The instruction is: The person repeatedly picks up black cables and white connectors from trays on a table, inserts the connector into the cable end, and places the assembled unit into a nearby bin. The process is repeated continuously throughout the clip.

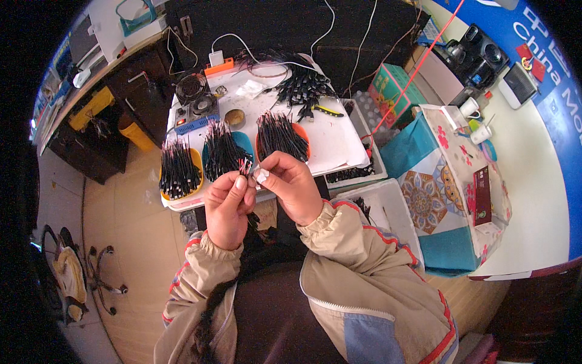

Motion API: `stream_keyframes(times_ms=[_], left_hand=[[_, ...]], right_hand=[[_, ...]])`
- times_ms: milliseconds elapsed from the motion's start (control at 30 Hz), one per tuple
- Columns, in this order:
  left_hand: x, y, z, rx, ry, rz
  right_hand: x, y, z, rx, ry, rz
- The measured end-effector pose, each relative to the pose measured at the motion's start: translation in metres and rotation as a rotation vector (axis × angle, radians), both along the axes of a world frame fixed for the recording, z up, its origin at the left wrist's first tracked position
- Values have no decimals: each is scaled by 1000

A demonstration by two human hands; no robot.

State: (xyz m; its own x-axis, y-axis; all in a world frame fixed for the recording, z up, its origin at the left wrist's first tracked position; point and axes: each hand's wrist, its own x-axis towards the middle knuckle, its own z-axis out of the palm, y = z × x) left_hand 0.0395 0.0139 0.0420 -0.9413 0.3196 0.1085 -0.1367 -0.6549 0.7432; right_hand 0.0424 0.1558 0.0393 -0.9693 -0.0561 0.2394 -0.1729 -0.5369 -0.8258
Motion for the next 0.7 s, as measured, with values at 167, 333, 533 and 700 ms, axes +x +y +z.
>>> stream_keyframes(times_ms=[167, 333, 533, 700], left_hand=[[1, -2, 1, -101, 39, -25], [2, 0, -1, -58, 34, -44], [0, -8, -4, 15, -14, -235], [3, -10, -5, -72, 17, -289]], right_hand=[[0, 13, 10, 192, 6, 22], [1, 8, 9, -25, -65, 127], [1, 7, 6, -198, -224, 305], [1, 17, 11, -41, -198, 364]])
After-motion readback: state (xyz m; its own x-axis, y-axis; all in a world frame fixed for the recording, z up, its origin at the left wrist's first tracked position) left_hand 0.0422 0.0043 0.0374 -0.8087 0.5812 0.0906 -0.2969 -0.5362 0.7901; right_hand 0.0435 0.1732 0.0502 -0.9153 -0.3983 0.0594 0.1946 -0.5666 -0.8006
